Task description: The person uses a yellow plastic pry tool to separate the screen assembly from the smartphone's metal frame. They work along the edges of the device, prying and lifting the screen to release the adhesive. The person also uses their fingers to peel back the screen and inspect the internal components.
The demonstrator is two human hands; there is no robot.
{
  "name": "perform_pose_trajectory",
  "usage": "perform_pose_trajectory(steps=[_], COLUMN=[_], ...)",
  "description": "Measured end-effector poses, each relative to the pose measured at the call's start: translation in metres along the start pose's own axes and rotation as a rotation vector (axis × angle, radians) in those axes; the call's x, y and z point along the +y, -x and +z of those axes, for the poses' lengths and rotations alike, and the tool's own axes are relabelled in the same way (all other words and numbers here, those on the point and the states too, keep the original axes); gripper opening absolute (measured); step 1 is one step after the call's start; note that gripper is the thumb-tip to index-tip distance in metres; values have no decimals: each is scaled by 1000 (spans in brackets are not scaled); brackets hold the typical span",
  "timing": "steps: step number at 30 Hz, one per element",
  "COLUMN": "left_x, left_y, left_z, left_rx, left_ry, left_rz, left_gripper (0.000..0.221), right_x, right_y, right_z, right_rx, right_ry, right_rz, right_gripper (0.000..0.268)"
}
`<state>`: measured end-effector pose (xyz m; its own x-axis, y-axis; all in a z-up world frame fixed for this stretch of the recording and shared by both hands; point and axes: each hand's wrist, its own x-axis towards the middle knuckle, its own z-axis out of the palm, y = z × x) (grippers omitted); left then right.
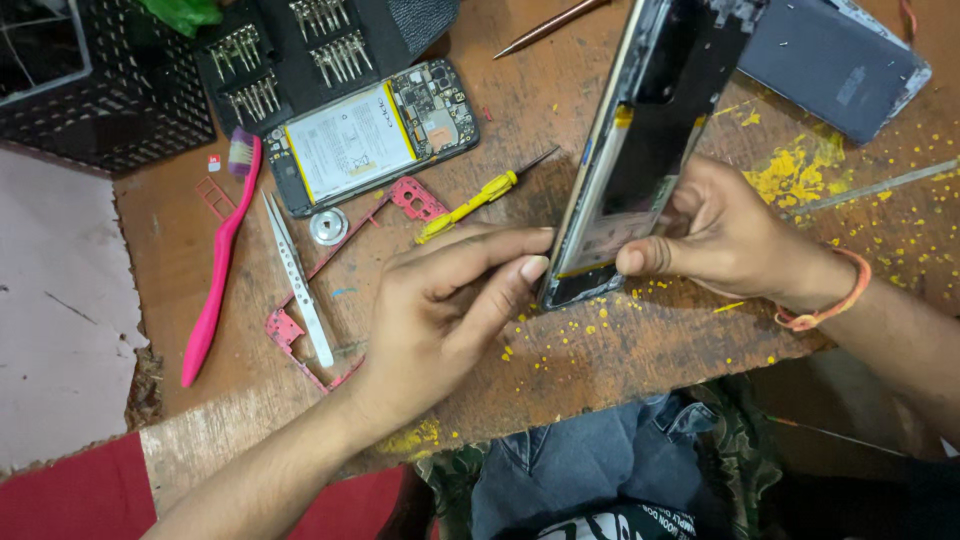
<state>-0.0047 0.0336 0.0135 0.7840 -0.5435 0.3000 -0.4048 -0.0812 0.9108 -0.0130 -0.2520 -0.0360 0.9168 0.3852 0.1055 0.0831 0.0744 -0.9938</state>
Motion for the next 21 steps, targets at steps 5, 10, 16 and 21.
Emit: perform_pose_trajectory(steps=[5,10,16,21], left_x=[-2,13,35,55], left_y=[2,-3,-11,-11], left_z=[1,1,-14,-12], left_rx=[-12,-62,32,-33], left_ry=[-34,-59,-826,-984], left_rz=[141,40,766,974], left_gripper=[19,36,48,34], right_x=[-3,-10,-20,-31], right_y=[-3,-7,5,15], right_z=[5,3,-5,2], right_rx=[14,-129,-412,-406], right_ry=[21,4,-337,-402], right_rz=[-46,-71,28,175], right_gripper=[76,95,102,110])
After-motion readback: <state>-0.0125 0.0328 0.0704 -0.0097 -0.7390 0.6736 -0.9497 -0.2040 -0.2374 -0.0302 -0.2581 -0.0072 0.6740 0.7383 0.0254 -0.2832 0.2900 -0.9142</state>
